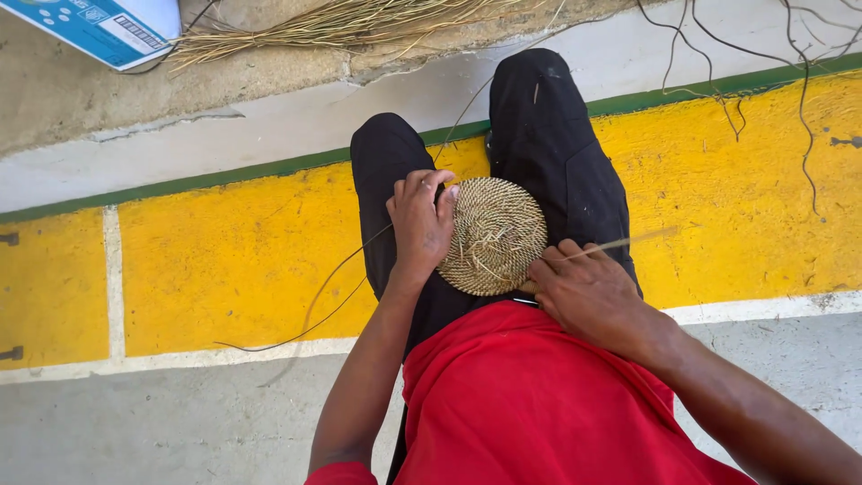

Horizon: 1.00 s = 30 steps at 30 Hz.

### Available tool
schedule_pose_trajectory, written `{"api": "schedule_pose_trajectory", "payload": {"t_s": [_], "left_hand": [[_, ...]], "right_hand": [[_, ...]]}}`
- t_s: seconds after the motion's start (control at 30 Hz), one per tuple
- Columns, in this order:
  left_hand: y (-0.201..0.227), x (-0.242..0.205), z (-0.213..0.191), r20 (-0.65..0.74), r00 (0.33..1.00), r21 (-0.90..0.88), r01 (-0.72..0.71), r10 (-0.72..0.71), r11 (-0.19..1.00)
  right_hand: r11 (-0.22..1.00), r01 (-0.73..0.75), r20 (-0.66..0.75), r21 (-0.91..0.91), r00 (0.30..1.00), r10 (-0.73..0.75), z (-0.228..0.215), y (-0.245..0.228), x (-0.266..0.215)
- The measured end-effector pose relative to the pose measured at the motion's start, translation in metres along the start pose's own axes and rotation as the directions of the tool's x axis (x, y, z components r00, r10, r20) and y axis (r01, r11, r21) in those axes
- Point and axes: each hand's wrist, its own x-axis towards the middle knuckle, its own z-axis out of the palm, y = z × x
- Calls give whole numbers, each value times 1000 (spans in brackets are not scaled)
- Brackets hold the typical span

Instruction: The person is weaving a circular object using thin natural fiber strands and a tool.

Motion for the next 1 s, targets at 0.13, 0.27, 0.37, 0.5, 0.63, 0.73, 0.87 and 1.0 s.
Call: {"api": "schedule_pose_trajectory", "payload": {"t_s": [0.13, 0.27, 0.37, 0.5, 0.63, 0.73, 0.87, 1.0], "left_hand": [[21, -3, -18, -12, 997, -21, -76, 76, 997], [47, -10, -27, 110, 945, -13, -308, 308, 951], [59, -21, -18, 173, 894, -17, -416, 412, 909], [54, -27, 3, 157, 889, -15, -433, 430, 901], [59, -31, 1, 138, 886, 1, -447, 443, 894], [63, -36, 2, 108, 888, -15, -449, 448, 893], [68, -40, 4, 52, 928, -169, -357, 370, 919], [73, -42, 5, -20, 968, -296, -246, 252, 923]], "right_hand": [[998, -29, 75, -54, 997, 33, 9, 3, -6], [985, -163, 73, 53, 985, 159, -20, 0, -12], [955, -289, 176, 68, 946, 274, -39, 9, -24], [863, -499, 380, 76, 814, 438, -62, 24, -37], [875, -421, 6, 238, 902, 432, -32, 44, -50], [881, -351, -112, 318, 909, 402, -5, 48, -47], [774, -451, -50, 445, 850, 524, -9, 32, -35], [845, -451, -49, 288, 874, 483, -14, 22, -31]]}}
